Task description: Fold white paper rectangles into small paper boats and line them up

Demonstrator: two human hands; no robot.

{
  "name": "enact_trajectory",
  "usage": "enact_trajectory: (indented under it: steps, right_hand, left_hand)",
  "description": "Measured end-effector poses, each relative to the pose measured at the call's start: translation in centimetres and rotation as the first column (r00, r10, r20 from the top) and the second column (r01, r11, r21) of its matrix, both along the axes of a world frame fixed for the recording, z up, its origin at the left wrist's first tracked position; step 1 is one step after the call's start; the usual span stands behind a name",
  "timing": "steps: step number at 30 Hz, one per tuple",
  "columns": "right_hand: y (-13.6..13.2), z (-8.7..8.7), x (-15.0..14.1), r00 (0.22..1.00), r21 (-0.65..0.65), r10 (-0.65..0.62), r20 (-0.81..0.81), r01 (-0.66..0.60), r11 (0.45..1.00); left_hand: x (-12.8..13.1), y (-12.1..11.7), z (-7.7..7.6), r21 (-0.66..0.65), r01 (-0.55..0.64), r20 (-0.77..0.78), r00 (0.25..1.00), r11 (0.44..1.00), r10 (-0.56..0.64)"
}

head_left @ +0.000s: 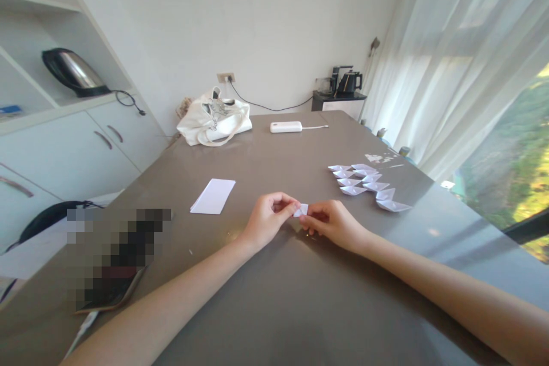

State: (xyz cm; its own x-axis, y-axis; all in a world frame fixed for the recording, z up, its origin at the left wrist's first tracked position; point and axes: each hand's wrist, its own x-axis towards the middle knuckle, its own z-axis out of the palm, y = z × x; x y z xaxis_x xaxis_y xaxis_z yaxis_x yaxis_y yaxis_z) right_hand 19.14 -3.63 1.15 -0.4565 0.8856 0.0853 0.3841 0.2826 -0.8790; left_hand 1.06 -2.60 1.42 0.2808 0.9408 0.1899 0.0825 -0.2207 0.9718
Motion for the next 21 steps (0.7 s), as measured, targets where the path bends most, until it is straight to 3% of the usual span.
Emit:
enact_trajectory:
  steps: [6, 15, 18, 21]
  right_hand:
    - [0.11, 0.03, 0.1, 0.992, -0.13, 0.062, -0.11, -0.077, 0.989]
    - [0.17, 0.33, 0.39, 0.996, 0.001, 0.032, -0.085, -0.032, 0.999]
    - [0.09, 0.63, 0.38, 1.0, 0.067, 0.026, -0.011, -0.025, 0.997]
    - [0.13, 0.88, 0.48, 0.999, 0.236, -0.031, 0.042, 0.02, 0.972]
  left_hand:
    - [-0.07, 0.05, 0.27, -0.004, 0.015, 0.009, 1.0, 1.0, -0.015]
    - [0.04, -0.02, -0.23, -0.026, 0.122, 0.023, 0.992, 0.992, -0.121]
    - [-0.11, -0.08, -0.14, 0.06, 0.088, -0.104, 0.991, 0.994, -0.082]
    - [-0.29, -0.15, -0.01, 0.216, 0.06, -0.283, 0.959, 0.974, 0.004]
